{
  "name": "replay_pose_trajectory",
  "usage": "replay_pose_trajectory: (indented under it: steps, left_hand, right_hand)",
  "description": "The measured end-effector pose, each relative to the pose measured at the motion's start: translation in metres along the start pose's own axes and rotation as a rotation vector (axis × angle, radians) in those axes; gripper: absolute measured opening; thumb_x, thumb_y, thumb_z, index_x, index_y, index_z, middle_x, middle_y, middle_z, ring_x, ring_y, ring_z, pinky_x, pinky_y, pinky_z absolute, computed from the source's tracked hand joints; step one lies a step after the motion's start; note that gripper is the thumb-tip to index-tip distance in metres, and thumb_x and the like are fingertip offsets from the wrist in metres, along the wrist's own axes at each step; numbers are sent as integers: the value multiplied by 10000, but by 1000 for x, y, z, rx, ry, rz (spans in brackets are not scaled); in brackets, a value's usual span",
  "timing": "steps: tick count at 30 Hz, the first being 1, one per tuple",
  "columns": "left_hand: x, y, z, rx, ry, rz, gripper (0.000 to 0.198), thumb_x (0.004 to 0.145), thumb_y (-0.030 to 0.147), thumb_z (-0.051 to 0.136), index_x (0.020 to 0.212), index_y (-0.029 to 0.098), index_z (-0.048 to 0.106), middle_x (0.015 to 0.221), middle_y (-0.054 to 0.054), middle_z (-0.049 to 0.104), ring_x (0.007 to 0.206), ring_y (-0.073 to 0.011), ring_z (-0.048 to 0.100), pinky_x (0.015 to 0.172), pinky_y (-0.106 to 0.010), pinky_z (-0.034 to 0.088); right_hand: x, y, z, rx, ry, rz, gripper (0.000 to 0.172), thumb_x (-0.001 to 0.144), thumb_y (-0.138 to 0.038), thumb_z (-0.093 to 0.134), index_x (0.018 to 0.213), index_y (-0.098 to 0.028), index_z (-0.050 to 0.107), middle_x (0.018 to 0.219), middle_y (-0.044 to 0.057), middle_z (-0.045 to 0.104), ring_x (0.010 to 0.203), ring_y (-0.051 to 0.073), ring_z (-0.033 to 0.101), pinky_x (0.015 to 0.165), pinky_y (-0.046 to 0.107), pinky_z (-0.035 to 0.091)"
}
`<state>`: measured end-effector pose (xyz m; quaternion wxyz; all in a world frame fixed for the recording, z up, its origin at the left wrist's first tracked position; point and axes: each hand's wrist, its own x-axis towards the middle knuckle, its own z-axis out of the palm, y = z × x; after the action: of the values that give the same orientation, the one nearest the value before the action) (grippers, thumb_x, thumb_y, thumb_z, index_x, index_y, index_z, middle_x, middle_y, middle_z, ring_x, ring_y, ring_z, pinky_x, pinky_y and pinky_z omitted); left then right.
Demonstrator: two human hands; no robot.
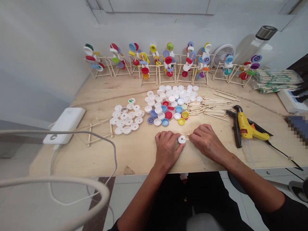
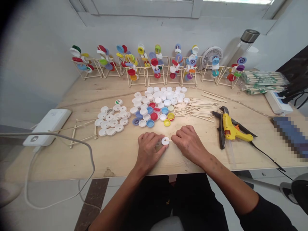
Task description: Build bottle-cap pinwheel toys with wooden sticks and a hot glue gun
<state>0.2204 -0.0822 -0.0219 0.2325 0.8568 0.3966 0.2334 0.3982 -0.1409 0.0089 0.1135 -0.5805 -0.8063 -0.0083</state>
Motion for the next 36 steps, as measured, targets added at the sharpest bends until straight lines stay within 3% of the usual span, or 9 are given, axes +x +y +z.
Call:
replay_pose_trajectory:
  steps: [9,14,18,23,30,32,34,35,36]
  left_hand:
    - [-2,1,1,16,14,0,185,754,278,656,931,230,635,894,-17,632,904,-200,512,900,-381,305]
    - [-3,1,2,35,15,4,186,748,282,659,926,232,639,886,-17,634,897,-199,523,894,-378,311]
    - [-3,2,1,37,23,7,189,743,270,660,927,234,639,889,-14,635,898,-199,528,884,-376,313]
    - [-4,3,1,31,22,4,202,732,257,666,931,233,639,889,-13,636,896,-201,525,877,-376,308]
    - [-5,4,2,45,30,8,187,740,267,655,924,230,642,884,-16,635,902,-203,525,875,-378,303]
    - [-6,3,3,44,31,4,184,738,270,654,917,231,643,885,-18,634,898,-206,524,875,-383,301]
    - [-6,3,3,40,30,-1,184,738,273,652,917,232,642,883,-19,633,895,-207,523,876,-388,300]
    - [-7,3,4,39,32,-2,185,738,275,651,918,232,641,881,-20,632,892,-207,522,875,-389,300]
    - [-7,3,4,40,36,-2,185,739,276,651,918,231,639,878,-20,632,891,-206,520,873,-390,300]
  right_hand:
    - [-6,-1,-1,38,74,19,218,962,-178,422,844,-171,606,782,56,580,808,210,468,794,353,317]
    - [-26,7,-5,82,185,138,186,950,-181,422,887,-167,597,856,73,614,835,220,507,790,364,325]
    - [-35,17,-1,97,151,210,125,919,-168,477,879,-176,595,848,58,618,829,215,537,759,344,336]
    - [-29,20,4,86,87,215,42,864,-159,579,886,-183,606,836,42,614,808,205,546,716,313,341]
    - [-10,13,14,126,125,182,115,798,-80,622,747,-178,591,741,22,592,741,195,534,679,309,346]
    - [-4,16,1,153,158,181,147,806,-59,587,723,-180,569,718,12,590,711,181,538,667,306,363]
    - [-3,21,-28,196,248,199,141,839,-71,538,755,-183,561,742,18,602,709,175,551,668,311,393]
    - [-6,24,-47,225,326,214,136,877,-109,501,784,-189,559,759,26,603,713,174,555,670,318,411]
    - [-11,25,-69,286,518,255,116,897,-170,505,804,-194,571,777,40,607,731,187,562,680,343,424]
